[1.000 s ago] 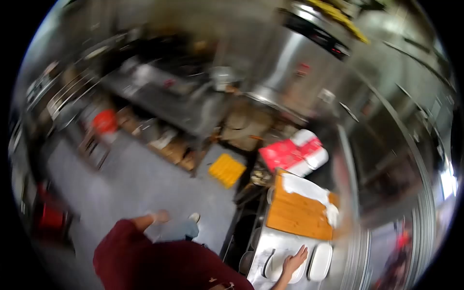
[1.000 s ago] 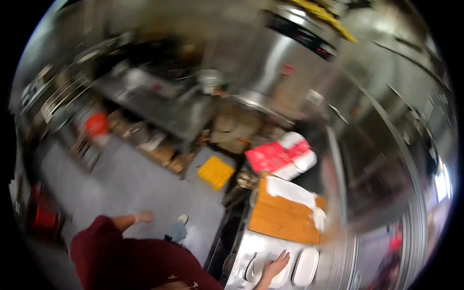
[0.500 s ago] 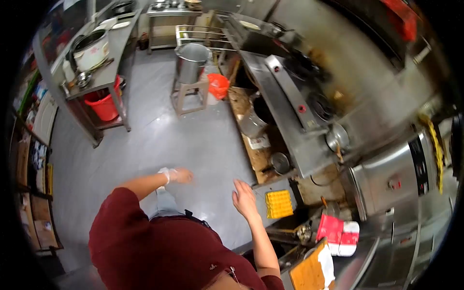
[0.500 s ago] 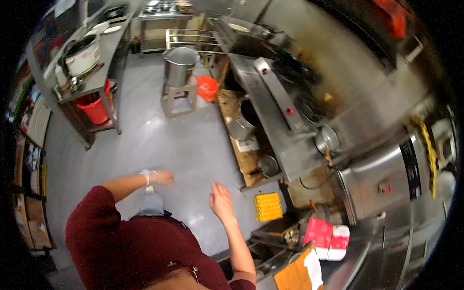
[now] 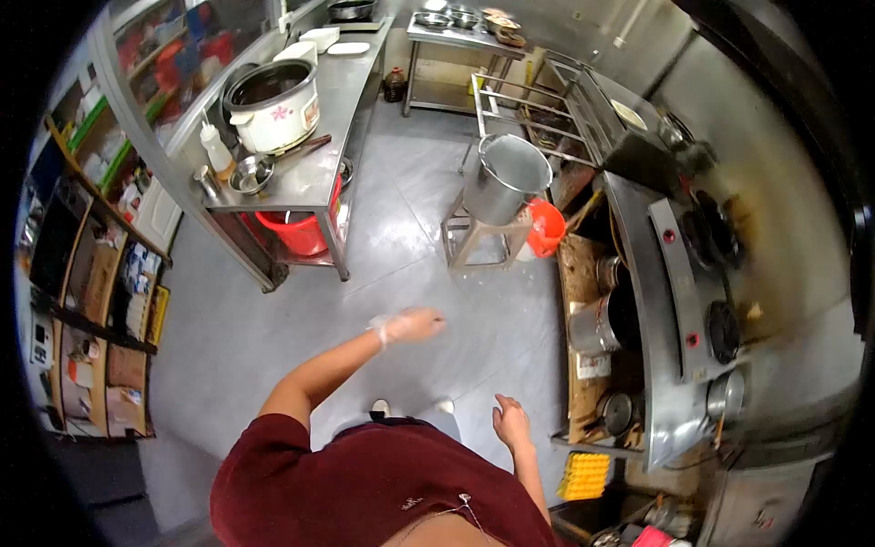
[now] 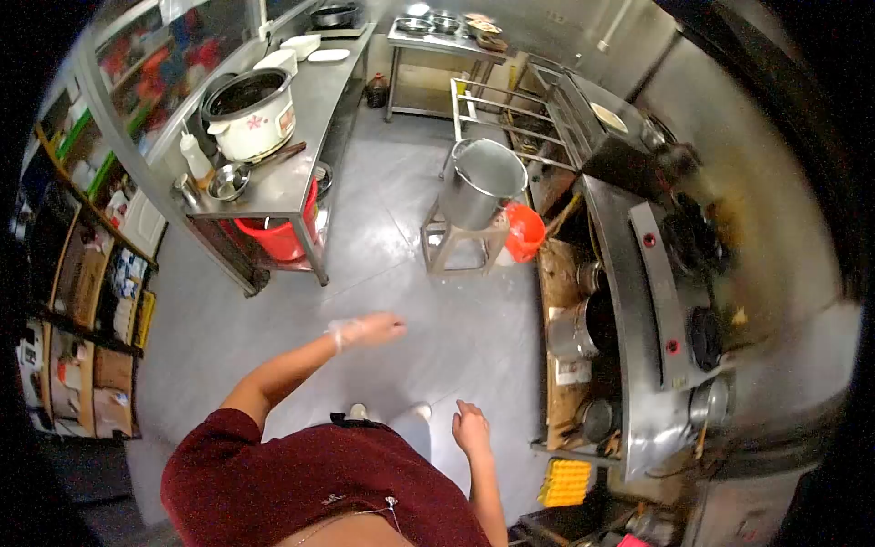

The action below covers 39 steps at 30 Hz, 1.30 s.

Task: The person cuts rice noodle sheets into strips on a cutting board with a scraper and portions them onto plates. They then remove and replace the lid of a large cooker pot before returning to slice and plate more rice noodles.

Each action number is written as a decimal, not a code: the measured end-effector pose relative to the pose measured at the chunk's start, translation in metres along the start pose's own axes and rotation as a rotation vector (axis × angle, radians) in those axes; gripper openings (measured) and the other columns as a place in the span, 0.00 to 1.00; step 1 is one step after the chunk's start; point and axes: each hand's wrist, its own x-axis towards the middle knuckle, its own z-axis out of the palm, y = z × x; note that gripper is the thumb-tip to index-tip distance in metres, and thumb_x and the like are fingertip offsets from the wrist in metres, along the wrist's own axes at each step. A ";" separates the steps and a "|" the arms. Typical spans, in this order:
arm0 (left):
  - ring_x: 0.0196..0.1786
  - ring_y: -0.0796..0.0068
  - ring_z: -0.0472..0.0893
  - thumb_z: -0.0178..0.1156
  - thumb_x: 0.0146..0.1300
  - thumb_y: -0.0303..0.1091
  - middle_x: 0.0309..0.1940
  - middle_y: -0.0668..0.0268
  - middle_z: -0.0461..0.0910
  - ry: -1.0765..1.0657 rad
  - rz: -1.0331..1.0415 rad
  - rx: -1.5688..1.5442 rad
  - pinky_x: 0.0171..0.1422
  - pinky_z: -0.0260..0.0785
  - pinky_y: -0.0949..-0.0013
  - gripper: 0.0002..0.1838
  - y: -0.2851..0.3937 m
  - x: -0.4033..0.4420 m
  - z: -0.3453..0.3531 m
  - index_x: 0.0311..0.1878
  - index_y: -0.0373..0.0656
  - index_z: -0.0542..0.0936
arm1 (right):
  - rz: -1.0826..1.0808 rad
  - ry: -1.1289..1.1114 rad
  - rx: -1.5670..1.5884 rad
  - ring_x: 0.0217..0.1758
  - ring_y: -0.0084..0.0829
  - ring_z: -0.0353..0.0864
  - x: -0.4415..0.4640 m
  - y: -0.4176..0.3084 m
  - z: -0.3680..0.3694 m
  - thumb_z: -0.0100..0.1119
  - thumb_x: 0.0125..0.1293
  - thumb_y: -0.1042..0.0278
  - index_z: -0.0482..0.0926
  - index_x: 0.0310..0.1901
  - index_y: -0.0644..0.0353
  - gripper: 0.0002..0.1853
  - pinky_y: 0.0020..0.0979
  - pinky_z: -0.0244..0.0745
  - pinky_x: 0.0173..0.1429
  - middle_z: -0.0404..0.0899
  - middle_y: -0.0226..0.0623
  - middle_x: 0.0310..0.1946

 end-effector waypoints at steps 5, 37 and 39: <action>0.52 0.54 0.75 0.47 0.64 0.44 0.47 0.53 0.77 0.036 0.199 -0.146 0.58 0.65 0.59 0.20 0.044 0.070 -0.062 0.49 0.40 0.76 | -0.087 0.029 -0.082 0.49 0.48 0.75 0.110 0.005 -0.046 0.54 0.57 0.71 0.75 0.49 0.61 0.17 0.40 0.71 0.53 0.77 0.47 0.46; 0.41 0.73 0.78 0.51 0.65 0.40 0.38 0.61 0.80 0.235 0.017 -0.550 0.49 0.69 0.71 0.17 -0.223 0.511 -0.609 0.47 0.35 0.77 | -0.115 0.947 -1.012 0.45 0.39 0.74 0.935 -0.182 -0.510 0.55 0.58 0.70 0.69 0.55 0.65 0.22 0.35 0.72 0.47 0.73 0.44 0.42; 0.43 0.73 0.78 0.51 0.65 0.40 0.39 0.61 0.80 0.132 0.035 -0.495 0.50 0.69 0.71 0.17 -0.210 0.563 -0.613 0.48 0.36 0.77 | -0.066 1.050 -1.143 0.49 0.35 0.72 0.946 -0.181 -0.560 0.56 0.57 0.68 0.69 0.52 0.64 0.21 0.34 0.72 0.46 0.72 0.39 0.43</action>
